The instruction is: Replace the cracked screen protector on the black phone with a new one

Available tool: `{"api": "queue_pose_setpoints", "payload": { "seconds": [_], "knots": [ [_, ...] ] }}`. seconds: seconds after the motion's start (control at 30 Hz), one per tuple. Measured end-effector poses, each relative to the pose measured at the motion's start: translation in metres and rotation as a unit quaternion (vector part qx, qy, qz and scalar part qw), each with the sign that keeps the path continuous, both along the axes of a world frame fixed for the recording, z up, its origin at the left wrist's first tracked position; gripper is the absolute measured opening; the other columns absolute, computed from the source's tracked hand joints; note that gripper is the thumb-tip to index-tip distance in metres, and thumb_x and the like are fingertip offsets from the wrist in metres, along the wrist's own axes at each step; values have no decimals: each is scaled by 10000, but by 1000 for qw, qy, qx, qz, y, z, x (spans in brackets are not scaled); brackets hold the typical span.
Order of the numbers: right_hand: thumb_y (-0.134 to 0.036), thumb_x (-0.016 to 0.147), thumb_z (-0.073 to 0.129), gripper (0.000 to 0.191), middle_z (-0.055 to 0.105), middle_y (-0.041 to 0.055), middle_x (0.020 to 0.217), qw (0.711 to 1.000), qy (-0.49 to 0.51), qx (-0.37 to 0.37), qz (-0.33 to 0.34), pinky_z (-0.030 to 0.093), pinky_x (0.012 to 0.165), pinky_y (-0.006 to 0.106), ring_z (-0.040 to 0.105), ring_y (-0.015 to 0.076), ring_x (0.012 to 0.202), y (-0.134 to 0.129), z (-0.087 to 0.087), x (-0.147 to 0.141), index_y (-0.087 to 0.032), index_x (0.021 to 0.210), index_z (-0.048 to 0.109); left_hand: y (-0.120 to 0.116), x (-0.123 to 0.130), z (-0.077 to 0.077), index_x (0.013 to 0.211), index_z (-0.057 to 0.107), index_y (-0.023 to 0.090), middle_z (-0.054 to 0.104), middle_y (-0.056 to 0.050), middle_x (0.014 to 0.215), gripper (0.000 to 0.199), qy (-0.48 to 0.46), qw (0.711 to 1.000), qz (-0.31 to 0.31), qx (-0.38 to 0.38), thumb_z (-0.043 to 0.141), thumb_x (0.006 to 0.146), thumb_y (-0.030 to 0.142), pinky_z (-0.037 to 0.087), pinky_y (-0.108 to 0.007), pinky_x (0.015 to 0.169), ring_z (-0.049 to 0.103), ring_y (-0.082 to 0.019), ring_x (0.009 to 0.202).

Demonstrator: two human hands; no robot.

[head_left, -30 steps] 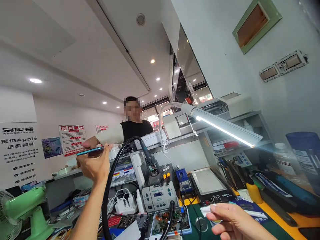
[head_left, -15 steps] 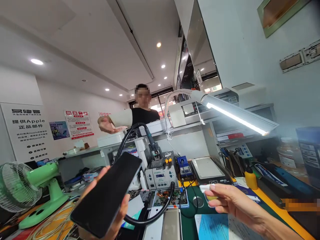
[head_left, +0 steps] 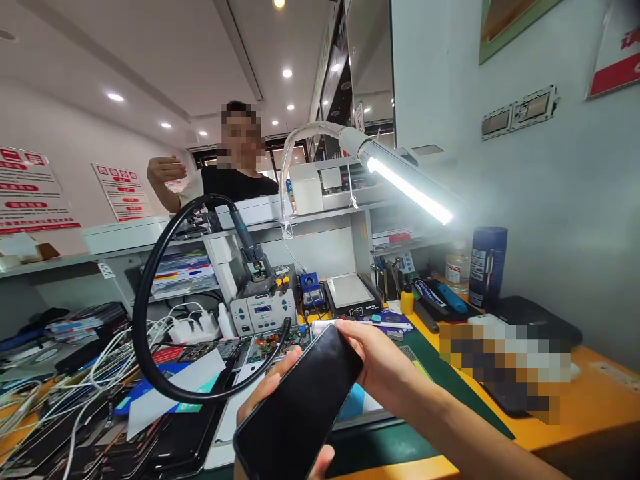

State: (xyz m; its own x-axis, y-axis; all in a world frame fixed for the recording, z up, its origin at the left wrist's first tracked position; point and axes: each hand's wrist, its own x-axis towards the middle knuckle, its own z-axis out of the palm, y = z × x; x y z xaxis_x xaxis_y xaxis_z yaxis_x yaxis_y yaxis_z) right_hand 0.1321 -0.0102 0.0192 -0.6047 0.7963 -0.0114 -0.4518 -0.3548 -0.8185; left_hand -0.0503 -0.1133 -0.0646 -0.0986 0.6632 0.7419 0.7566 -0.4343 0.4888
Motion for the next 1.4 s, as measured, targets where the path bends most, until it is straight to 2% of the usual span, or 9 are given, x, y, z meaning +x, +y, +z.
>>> {"api": "queue_pose_setpoints", "payload": {
  "seconds": [0.2, 0.3, 0.53, 0.67, 0.77, 0.9, 1.03, 1.3, 1.4],
  "knots": [
    [-422, 844, 722, 225, 681, -9, 781, 993, -9, 16, -118, 415, 616, 223, 561, 150, 706, -11, -14, 15, -199, 814, 707, 8, 25, 4, 1466, 326, 386, 486, -83, 1563, 788, -151, 984, -94, -8, 634, 817, 711, 459, -604, 1145, 466, -368, 1429],
    [-494, 830, 732, 305, 717, 24, 844, 988, -30, 45, -145, 441, 653, 257, 602, 187, 758, -11, -21, 22, -191, 859, 729, 7, 26, -1, 1461, 369, 353, 529, -100, 1517, 808, -174, 979, -96, -43, 688, 792, 674, 450, -603, 1152, 509, -383, 1392],
    [-519, 757, 788, 369, 707, 40, 804, 980, -50, 42, -187, 458, 676, 280, 589, 201, 761, 0, -34, 39, -159, 826, 739, 17, -1, -6, 1477, 409, 345, 523, -78, 1532, 786, -47, 983, -91, -150, 785, 793, 437, 463, -528, 1148, 488, -347, 1418],
    [-501, 753, 777, 352, 684, 35, 771, 976, -71, -1, -207, 446, 629, 272, 564, 187, 726, 12, -43, 48, -158, 822, 740, 26, 7, -6, 1457, 444, 333, 597, -64, 1469, 783, -172, 958, -127, -191, 793, 771, 474, 463, -476, 1138, 556, -314, 1364],
    [-510, 743, 774, 368, 687, 36, 780, 969, -86, -1, -232, 435, 622, 269, 557, 178, 714, 21, -49, 54, -152, 817, 734, 32, 11, -5, 1447, 473, 347, 575, -52, 1491, 766, -231, 945, -106, -203, 766, 762, 523, 398, -465, 1175, 520, -301, 1398],
    [-522, 731, 771, 380, 681, 30, 763, 960, -106, 19, -260, 430, 636, 266, 557, 171, 714, 31, -59, 60, -151, 779, 709, 47, 1, 1, 1419, 493, 398, 603, -42, 1450, 692, -21, 980, -58, -188, 737, 772, 433, 538, -490, 1063, 623, -320, 1290],
    [-554, 752, 729, 403, 655, 25, 717, 952, -147, 38, -264, 402, 600, 259, 541, 162, 674, 42, -70, 64, -155, 760, 674, 65, -9, 10, 1392, 488, 359, 648, -72, 1365, 681, 164, 979, -55, -110, 746, 764, 404, 639, -440, 902, 716, -305, 1130],
    [-493, 814, 701, 372, 474, -49, 527, 904, -314, 179, -228, 249, 526, 249, 361, 105, 509, 71, -68, 81, -170, 642, 631, 79, -16, -11, 1477, 360, 374, 697, -26, 1328, 811, 198, 963, -12, -184, 739, 768, 484, 600, -471, 980, 684, -287, 1205],
    [-423, 839, 702, 309, 557, -26, 597, 874, -366, 243, -209, 294, 577, 259, 442, 128, 582, 80, -68, 87, -160, 678, 689, 79, -18, -15, 1461, 382, 419, 674, 10, 1372, 771, 188, 960, -7, -208, 724, 775, 507, 597, -472, 987, 668, -280, 1234]
  ]
}}
